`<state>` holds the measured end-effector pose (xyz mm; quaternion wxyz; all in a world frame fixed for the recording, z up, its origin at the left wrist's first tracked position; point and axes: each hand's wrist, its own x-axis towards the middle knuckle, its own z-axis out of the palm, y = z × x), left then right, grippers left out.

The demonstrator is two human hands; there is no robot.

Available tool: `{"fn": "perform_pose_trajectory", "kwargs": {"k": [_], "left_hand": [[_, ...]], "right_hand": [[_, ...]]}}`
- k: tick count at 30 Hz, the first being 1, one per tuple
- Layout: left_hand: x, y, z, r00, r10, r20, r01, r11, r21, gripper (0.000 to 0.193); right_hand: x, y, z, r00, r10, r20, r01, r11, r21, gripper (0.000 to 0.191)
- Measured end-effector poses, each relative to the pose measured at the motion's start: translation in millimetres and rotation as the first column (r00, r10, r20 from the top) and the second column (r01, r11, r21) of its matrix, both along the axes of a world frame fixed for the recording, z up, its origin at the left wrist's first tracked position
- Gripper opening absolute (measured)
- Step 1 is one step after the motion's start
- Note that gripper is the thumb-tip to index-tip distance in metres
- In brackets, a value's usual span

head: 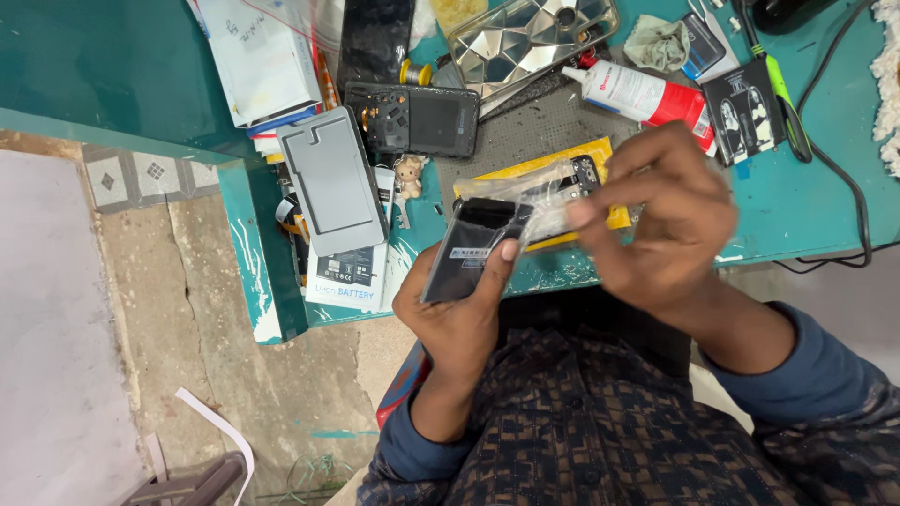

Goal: The person applies a liquid from a bottle onto an opened smartphone, wipes the phone interior with a cloth, opens a boxed replacement battery and peels its plastic packaging, then places the new battery into the phone body and presses it into position.

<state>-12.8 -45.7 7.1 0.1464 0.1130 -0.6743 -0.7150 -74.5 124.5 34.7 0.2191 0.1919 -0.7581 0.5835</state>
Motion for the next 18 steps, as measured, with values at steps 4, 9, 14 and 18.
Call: {"fn": "perform_pose_trajectory", "kwargs": {"k": [4,9,14,18], "left_hand": [[3.5,3.6,-1.1,0.997,0.004,-0.08,-0.013,0.993,-0.118,0.023],[3.7,-0.6,0.2,0.999,-0.039,-0.013,0.038,0.998,-0.053,0.023],[-1.1,-13.5,0.9,0.985,-0.124,0.117,0.123,0.992,0.015,0.018],[-2.2,-14.8,1.4,0.969,-0.22,0.113,0.203,0.969,0.142,0.017]], "right_hand": [[0.4,-3.7,-3.1,1.0,0.02,0.011,-0.022,0.982,0.19,0.022],[-2.1,0.1,-11.7,0.876,0.292,0.384,-0.26,0.956,-0.136,0.007],[-5.3,14.3,-22.5,0.471,0.648,0.598,-0.063,0.701,-0.71,0.018],[-8.8,28.0,-23.6,0.35,0.727,0.591,0.103,0.597,-0.796,0.021]]}}
